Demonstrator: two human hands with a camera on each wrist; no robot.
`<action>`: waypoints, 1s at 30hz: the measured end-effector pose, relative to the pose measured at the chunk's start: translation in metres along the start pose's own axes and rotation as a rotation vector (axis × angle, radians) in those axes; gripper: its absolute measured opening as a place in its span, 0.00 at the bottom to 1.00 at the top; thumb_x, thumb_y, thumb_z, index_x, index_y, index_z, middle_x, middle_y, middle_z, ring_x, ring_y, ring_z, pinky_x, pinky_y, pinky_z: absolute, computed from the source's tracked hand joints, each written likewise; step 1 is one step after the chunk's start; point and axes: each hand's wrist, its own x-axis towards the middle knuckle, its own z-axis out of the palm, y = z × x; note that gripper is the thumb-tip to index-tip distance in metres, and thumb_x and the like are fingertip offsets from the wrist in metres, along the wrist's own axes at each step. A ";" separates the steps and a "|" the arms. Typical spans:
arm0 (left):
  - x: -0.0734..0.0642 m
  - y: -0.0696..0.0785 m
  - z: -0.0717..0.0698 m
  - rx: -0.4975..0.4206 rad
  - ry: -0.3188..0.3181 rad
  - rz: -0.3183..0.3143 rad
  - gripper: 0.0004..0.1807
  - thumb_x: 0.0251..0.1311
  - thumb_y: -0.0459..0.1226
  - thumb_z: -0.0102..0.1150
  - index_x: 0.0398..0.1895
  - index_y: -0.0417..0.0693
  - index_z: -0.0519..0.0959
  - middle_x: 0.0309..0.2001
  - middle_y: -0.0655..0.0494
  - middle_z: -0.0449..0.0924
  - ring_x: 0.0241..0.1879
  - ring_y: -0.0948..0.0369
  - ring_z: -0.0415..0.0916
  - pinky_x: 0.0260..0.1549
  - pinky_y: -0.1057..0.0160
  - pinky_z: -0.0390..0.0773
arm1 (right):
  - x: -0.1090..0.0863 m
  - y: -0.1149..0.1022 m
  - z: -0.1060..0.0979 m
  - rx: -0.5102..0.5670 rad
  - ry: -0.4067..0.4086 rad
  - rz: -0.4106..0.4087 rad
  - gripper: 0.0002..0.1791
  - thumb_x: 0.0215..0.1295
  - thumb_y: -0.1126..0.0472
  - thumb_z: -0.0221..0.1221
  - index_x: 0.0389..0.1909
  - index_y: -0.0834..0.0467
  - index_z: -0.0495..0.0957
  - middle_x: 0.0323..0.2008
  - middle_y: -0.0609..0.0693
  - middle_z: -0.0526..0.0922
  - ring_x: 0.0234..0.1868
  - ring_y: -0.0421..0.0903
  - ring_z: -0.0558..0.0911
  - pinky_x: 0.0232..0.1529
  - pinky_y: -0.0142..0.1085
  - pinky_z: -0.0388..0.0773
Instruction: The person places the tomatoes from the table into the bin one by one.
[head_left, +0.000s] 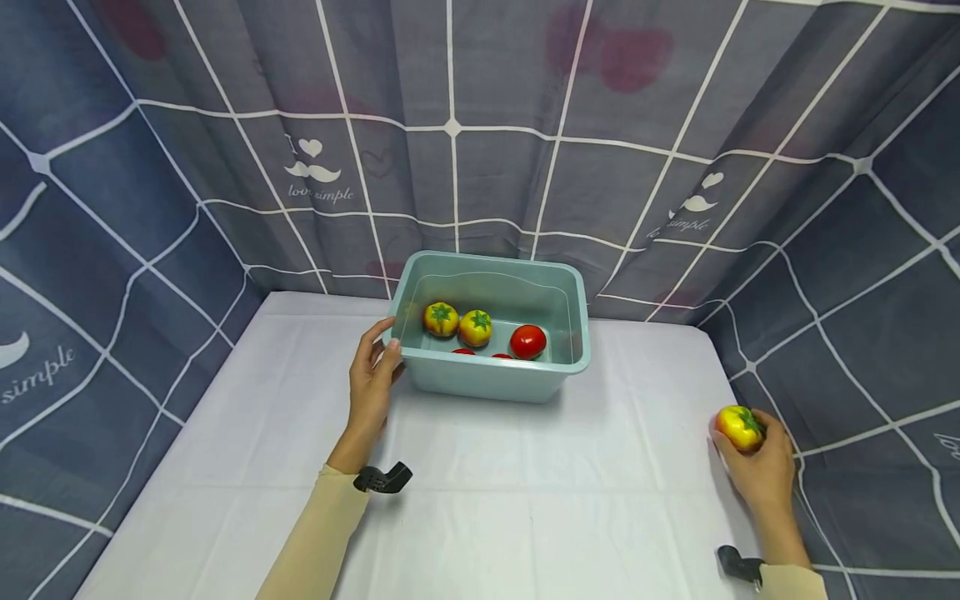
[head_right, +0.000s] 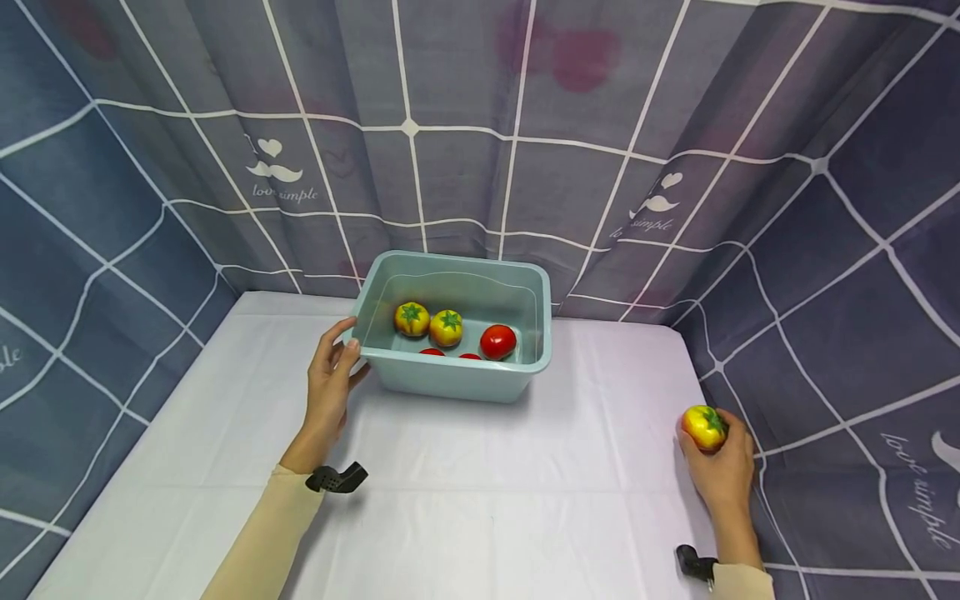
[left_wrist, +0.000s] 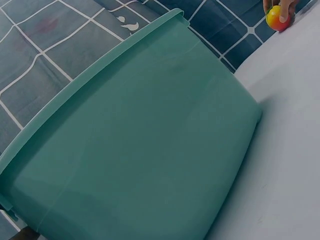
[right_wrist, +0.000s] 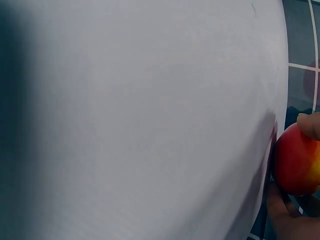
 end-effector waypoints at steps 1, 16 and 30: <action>0.000 0.000 0.000 0.000 0.001 -0.001 0.25 0.83 0.44 0.55 0.78 0.61 0.70 0.75 0.51 0.70 0.71 0.49 0.74 0.69 0.36 0.76 | 0.000 0.000 0.000 -0.003 0.002 -0.001 0.47 0.71 0.56 0.69 0.83 0.61 0.57 0.75 0.75 0.63 0.75 0.76 0.64 0.76 0.73 0.59; 0.000 0.000 0.000 0.003 -0.002 -0.008 0.24 0.83 0.45 0.55 0.78 0.62 0.70 0.76 0.51 0.69 0.70 0.54 0.74 0.71 0.33 0.75 | -0.004 -0.019 0.002 0.036 0.008 -0.012 0.46 0.71 0.56 0.68 0.83 0.60 0.56 0.74 0.74 0.64 0.75 0.73 0.65 0.77 0.71 0.60; 0.000 -0.001 0.000 -0.013 -0.011 -0.003 0.25 0.83 0.46 0.55 0.78 0.61 0.70 0.77 0.51 0.68 0.72 0.53 0.72 0.72 0.33 0.74 | -0.003 -0.083 0.019 0.193 -0.023 -0.223 0.44 0.68 0.58 0.73 0.80 0.54 0.63 0.75 0.62 0.69 0.70 0.67 0.77 0.64 0.15 0.68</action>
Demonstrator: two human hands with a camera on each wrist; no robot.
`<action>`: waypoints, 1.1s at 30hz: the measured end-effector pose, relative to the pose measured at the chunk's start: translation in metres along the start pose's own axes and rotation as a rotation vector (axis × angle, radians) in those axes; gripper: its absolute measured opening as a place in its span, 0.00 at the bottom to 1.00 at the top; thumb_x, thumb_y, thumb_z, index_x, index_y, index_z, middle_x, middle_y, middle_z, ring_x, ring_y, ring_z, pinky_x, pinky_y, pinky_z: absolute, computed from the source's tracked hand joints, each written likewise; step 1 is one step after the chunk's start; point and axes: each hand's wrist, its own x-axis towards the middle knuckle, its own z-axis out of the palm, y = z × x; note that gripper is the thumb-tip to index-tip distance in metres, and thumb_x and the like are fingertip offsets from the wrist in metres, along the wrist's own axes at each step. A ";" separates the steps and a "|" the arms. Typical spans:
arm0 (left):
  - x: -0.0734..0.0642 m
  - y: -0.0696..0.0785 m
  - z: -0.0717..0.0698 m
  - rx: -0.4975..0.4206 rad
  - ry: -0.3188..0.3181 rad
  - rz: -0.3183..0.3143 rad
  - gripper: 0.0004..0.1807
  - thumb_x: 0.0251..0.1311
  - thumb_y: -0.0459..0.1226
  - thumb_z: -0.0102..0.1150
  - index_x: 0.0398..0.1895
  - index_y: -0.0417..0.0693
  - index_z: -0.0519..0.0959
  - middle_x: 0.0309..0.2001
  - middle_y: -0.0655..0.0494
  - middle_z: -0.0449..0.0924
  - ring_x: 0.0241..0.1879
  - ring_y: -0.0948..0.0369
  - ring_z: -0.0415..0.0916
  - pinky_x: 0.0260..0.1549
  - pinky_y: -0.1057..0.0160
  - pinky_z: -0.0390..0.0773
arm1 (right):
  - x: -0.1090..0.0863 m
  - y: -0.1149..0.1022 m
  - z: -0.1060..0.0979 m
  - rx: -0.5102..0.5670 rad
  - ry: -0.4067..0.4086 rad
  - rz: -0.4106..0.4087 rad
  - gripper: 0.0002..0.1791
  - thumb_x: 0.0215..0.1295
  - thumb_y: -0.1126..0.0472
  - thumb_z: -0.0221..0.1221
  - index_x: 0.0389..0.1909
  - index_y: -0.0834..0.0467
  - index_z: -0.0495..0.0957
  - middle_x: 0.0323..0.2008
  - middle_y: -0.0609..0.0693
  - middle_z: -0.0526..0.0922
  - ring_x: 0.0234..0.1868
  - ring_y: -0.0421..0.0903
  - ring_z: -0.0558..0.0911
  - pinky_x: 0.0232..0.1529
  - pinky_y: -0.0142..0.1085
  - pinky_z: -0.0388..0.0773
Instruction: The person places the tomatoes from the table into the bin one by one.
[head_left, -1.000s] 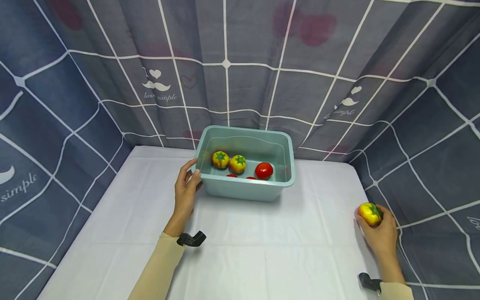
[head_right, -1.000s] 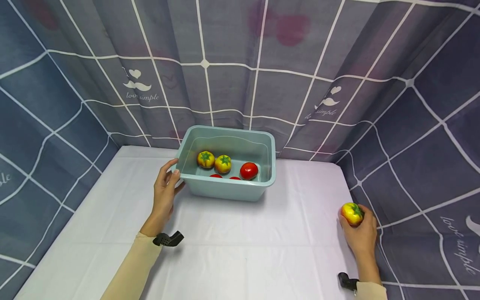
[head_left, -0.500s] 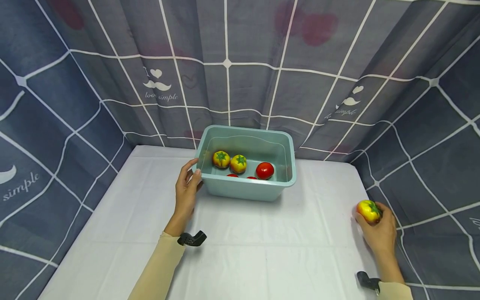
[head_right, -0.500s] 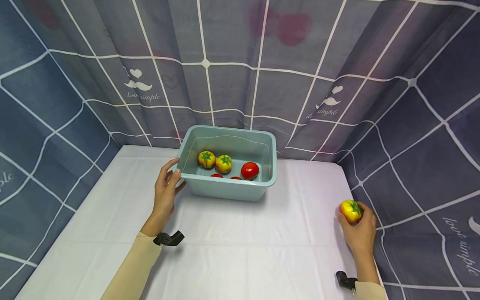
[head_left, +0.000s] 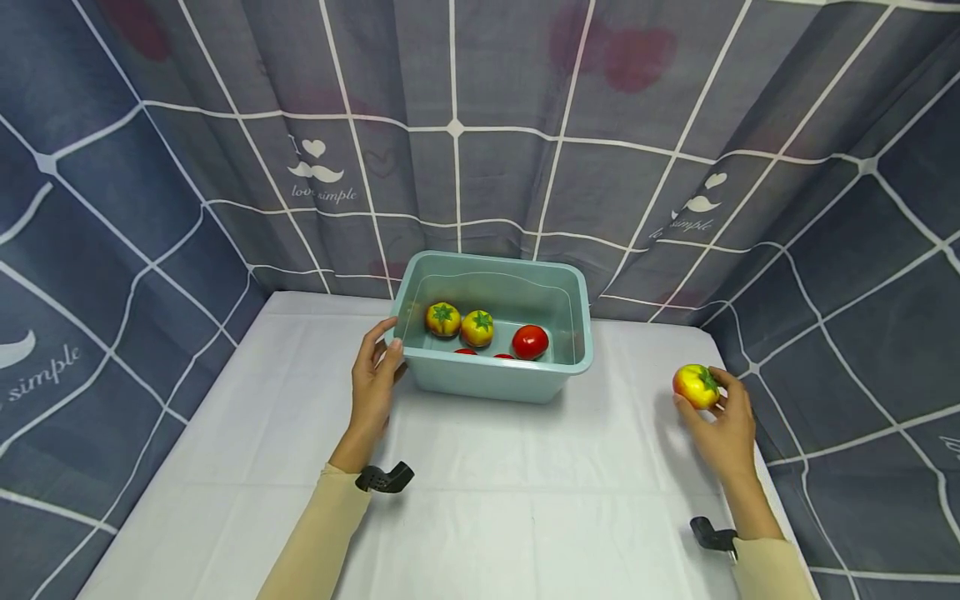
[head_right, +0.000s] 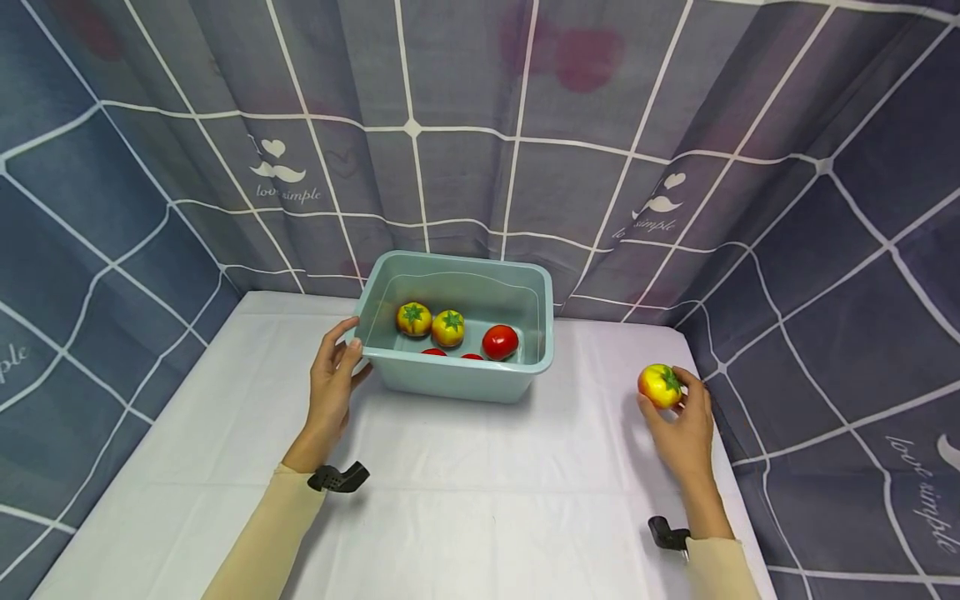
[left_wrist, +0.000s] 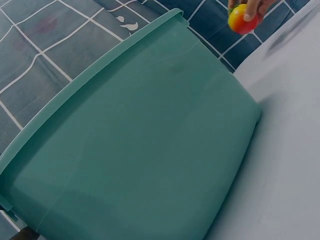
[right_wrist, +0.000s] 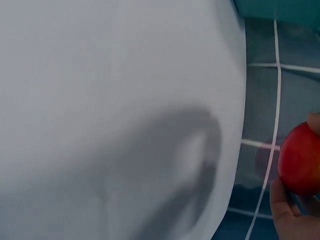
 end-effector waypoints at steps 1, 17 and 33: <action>0.000 0.000 0.000 -0.001 0.000 0.000 0.25 0.83 0.46 0.55 0.78 0.62 0.70 0.77 0.51 0.68 0.72 0.53 0.72 0.72 0.33 0.74 | 0.002 -0.003 0.003 0.001 -0.002 -0.019 0.44 0.67 0.58 0.73 0.80 0.54 0.64 0.75 0.62 0.70 0.69 0.67 0.77 0.63 0.14 0.67; 0.000 -0.001 -0.001 0.013 -0.002 0.006 0.25 0.83 0.47 0.55 0.79 0.61 0.69 0.78 0.44 0.66 0.77 0.36 0.67 0.71 0.30 0.73 | 0.026 -0.061 0.036 0.086 -0.051 -0.263 0.42 0.67 0.60 0.74 0.78 0.55 0.66 0.72 0.61 0.73 0.63 0.62 0.79 0.57 0.11 0.65; 0.000 -0.002 -0.001 0.011 -0.002 0.015 0.25 0.82 0.47 0.56 0.78 0.63 0.71 0.76 0.47 0.69 0.76 0.40 0.69 0.71 0.32 0.74 | 0.046 -0.118 0.045 0.132 -0.145 -0.404 0.42 0.68 0.59 0.74 0.79 0.53 0.66 0.71 0.60 0.73 0.66 0.60 0.78 0.60 0.13 0.65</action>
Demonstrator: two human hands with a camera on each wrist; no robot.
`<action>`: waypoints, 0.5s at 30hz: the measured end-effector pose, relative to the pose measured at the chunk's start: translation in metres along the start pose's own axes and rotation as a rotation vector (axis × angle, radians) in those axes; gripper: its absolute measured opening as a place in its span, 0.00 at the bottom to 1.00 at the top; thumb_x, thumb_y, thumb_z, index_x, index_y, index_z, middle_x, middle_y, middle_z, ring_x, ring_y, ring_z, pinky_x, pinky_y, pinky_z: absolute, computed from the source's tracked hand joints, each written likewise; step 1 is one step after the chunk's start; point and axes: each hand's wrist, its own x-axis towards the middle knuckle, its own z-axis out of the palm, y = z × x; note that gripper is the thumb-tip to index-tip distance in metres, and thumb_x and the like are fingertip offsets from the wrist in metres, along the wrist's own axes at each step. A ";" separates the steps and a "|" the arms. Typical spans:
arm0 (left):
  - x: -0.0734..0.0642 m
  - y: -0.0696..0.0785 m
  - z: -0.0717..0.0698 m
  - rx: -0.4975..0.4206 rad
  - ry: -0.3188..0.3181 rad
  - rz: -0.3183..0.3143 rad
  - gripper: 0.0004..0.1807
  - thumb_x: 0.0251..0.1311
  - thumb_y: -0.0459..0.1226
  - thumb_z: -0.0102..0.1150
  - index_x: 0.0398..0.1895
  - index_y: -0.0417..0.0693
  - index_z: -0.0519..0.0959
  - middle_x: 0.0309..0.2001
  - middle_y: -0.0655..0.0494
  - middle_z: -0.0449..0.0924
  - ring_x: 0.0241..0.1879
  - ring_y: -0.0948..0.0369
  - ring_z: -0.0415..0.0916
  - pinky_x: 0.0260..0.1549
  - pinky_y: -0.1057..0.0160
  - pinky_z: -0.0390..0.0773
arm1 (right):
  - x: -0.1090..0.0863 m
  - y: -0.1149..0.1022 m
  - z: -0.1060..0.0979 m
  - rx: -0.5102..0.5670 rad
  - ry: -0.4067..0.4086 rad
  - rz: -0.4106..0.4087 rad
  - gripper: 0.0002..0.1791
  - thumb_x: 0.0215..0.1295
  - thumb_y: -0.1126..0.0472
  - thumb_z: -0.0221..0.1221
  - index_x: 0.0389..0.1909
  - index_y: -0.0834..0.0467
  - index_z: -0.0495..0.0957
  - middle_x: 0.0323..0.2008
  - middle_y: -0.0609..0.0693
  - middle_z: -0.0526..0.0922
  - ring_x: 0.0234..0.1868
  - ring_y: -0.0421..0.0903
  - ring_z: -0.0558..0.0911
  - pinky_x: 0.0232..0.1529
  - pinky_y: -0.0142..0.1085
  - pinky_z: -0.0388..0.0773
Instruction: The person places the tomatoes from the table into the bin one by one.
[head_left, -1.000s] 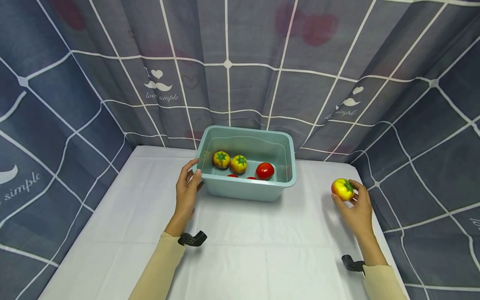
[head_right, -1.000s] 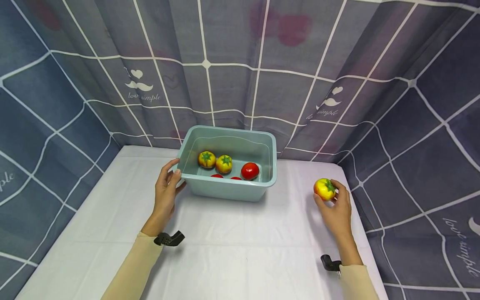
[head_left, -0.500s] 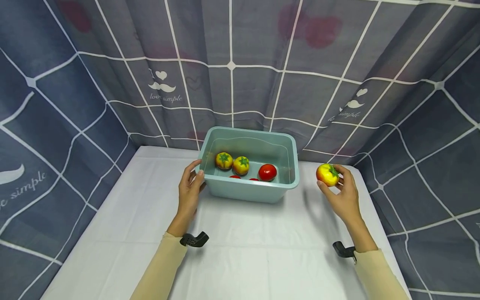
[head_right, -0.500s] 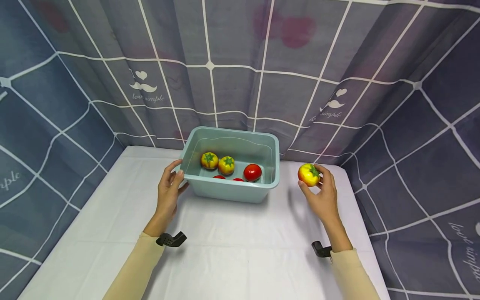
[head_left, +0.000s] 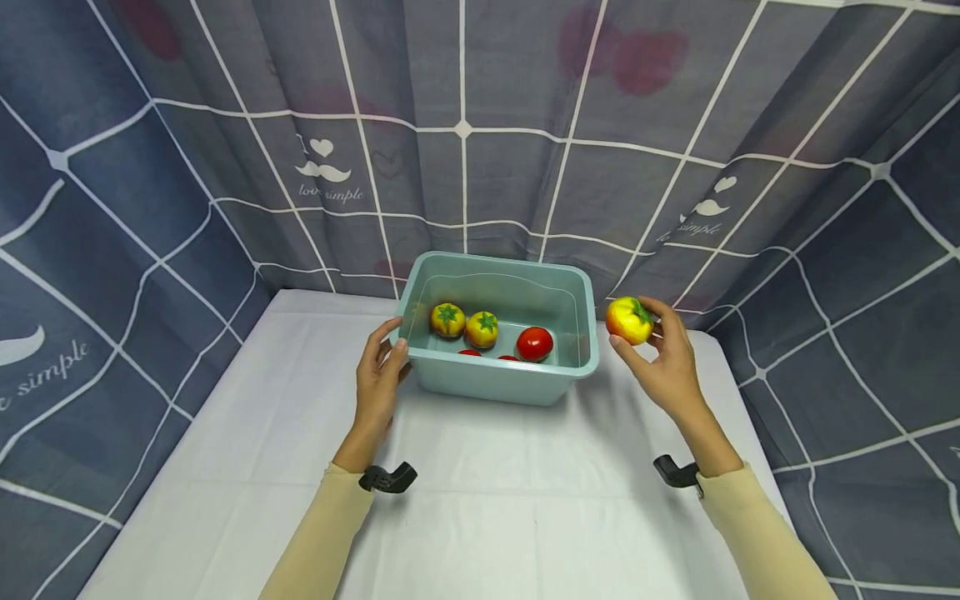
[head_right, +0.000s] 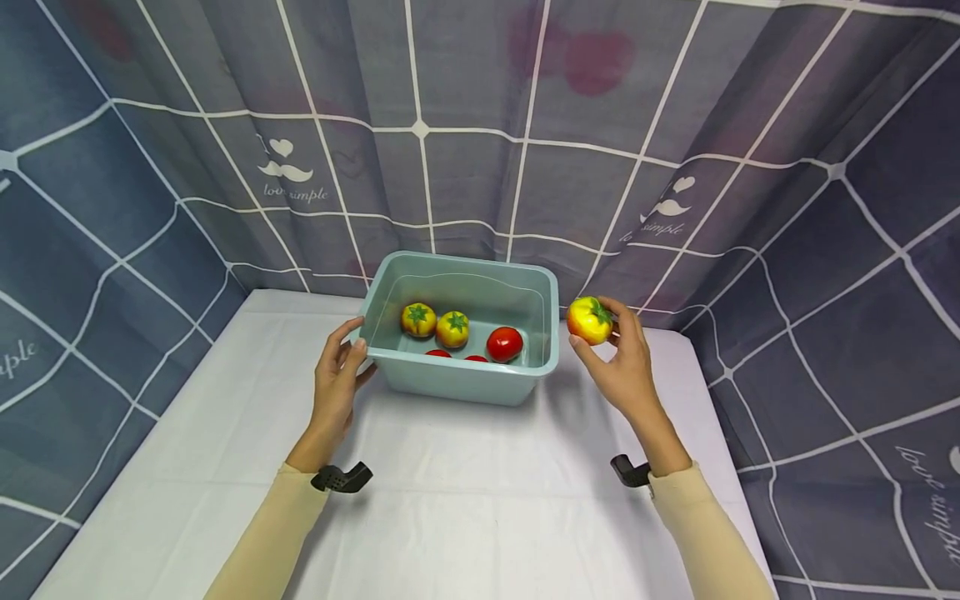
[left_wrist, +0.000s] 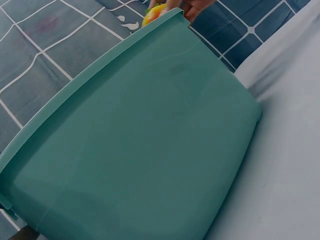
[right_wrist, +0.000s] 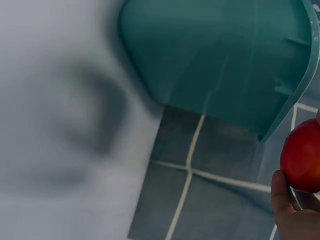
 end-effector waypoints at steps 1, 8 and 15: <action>0.000 0.000 0.000 -0.002 -0.001 -0.001 0.25 0.82 0.47 0.56 0.78 0.63 0.70 0.76 0.47 0.68 0.76 0.38 0.69 0.71 0.31 0.74 | 0.002 -0.003 0.001 0.004 -0.007 -0.012 0.41 0.68 0.60 0.74 0.79 0.53 0.66 0.71 0.60 0.73 0.66 0.60 0.78 0.60 0.13 0.65; 0.000 0.000 0.000 -0.002 0.003 0.001 0.25 0.82 0.46 0.56 0.78 0.62 0.71 0.77 0.48 0.68 0.76 0.40 0.69 0.70 0.31 0.74 | 0.018 -0.021 0.011 -0.003 -0.087 -0.080 0.42 0.66 0.58 0.75 0.78 0.51 0.67 0.70 0.58 0.74 0.66 0.57 0.79 0.65 0.20 0.72; 0.000 0.001 0.000 0.009 0.009 -0.013 0.25 0.82 0.47 0.56 0.78 0.64 0.70 0.78 0.49 0.68 0.74 0.42 0.71 0.70 0.32 0.74 | 0.036 -0.033 0.024 -0.010 -0.178 -0.141 0.42 0.66 0.58 0.74 0.78 0.50 0.66 0.69 0.58 0.74 0.65 0.58 0.80 0.66 0.52 0.81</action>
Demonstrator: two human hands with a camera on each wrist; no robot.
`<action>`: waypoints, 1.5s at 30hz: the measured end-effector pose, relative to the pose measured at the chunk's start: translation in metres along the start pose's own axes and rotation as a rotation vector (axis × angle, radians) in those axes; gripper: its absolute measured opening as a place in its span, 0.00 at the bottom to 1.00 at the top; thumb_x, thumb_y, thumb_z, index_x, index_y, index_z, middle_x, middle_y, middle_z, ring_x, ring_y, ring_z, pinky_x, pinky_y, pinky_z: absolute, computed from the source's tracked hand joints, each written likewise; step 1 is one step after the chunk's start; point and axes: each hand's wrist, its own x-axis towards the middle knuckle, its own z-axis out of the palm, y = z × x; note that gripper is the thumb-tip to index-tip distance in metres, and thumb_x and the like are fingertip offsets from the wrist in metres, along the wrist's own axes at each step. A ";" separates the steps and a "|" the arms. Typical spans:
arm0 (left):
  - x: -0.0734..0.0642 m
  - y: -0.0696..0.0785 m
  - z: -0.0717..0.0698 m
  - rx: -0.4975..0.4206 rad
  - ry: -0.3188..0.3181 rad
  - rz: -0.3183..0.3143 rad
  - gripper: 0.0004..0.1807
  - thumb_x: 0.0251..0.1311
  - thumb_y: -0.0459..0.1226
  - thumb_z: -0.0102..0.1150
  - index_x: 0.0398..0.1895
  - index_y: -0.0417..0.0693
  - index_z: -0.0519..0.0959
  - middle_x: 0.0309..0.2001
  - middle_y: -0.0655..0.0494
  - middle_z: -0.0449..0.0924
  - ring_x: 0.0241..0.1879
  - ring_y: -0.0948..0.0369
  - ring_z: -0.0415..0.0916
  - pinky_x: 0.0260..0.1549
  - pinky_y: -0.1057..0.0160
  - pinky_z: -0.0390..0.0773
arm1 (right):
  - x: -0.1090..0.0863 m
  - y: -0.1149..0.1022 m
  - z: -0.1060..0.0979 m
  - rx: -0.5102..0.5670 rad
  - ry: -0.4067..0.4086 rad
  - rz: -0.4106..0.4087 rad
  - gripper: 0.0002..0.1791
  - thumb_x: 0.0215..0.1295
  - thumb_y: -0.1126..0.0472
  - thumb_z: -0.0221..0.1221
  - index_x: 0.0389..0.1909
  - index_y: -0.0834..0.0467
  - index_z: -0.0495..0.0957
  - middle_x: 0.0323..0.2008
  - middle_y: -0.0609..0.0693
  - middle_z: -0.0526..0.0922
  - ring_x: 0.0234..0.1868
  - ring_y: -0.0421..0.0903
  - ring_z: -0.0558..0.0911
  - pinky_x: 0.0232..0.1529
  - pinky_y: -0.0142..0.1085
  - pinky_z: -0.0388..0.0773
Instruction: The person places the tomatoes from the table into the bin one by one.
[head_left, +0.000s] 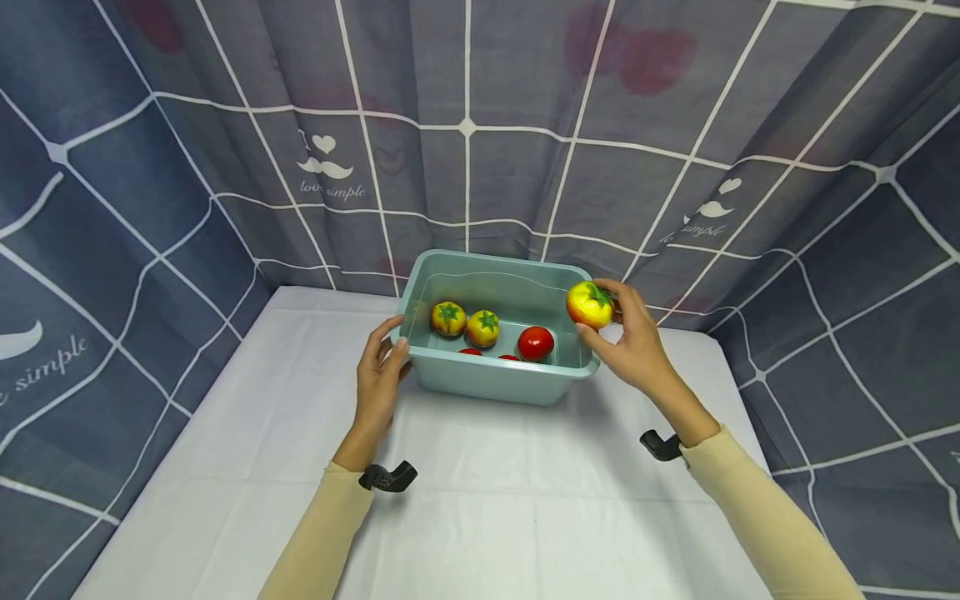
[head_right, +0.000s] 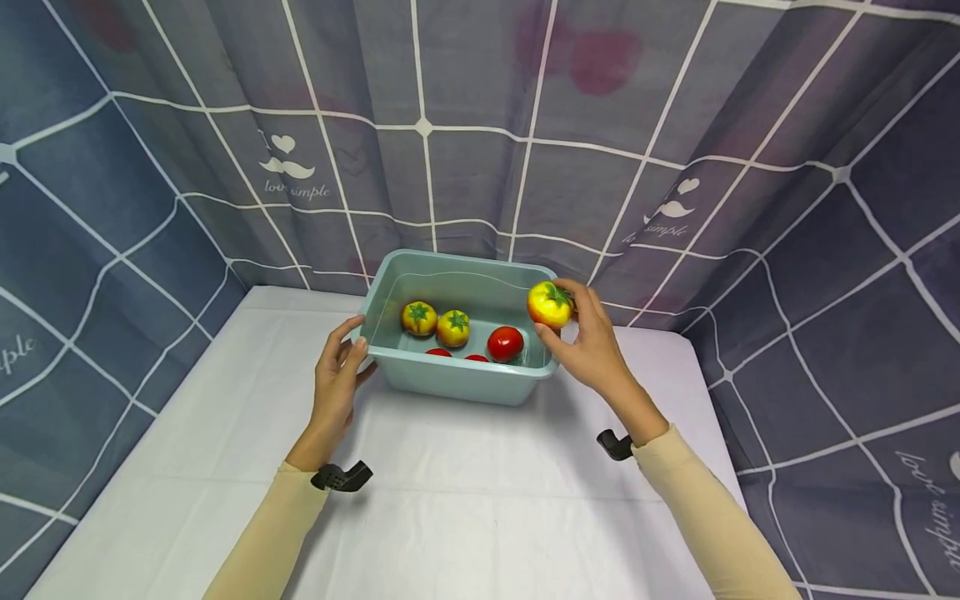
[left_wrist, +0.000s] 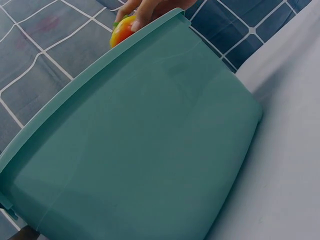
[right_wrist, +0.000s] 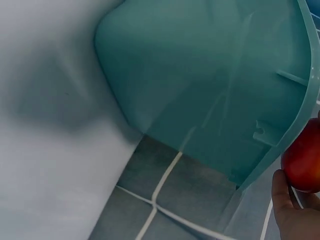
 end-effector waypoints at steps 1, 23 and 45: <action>0.000 0.000 0.000 -0.002 -0.002 0.000 0.25 0.83 0.47 0.55 0.78 0.64 0.70 0.78 0.49 0.68 0.75 0.40 0.70 0.70 0.32 0.74 | 0.003 -0.001 0.001 -0.002 -0.008 -0.010 0.42 0.66 0.58 0.74 0.78 0.50 0.66 0.69 0.58 0.74 0.64 0.58 0.80 0.65 0.50 0.81; -0.004 0.000 0.003 -0.009 -0.003 0.011 0.25 0.82 0.46 0.56 0.78 0.63 0.70 0.77 0.50 0.68 0.74 0.36 0.69 0.69 0.33 0.75 | 0.051 -0.019 0.034 -0.057 -0.365 -0.113 0.42 0.64 0.58 0.71 0.77 0.52 0.64 0.75 0.54 0.69 0.75 0.54 0.71 0.76 0.59 0.71; -0.003 -0.002 0.008 -0.005 -0.003 0.011 0.24 0.82 0.46 0.56 0.78 0.64 0.71 0.75 0.52 0.69 0.67 0.55 0.75 0.68 0.34 0.76 | 0.045 -0.029 0.033 -0.049 -0.455 -0.089 0.42 0.64 0.48 0.75 0.74 0.49 0.66 0.73 0.50 0.70 0.71 0.54 0.78 0.71 0.57 0.78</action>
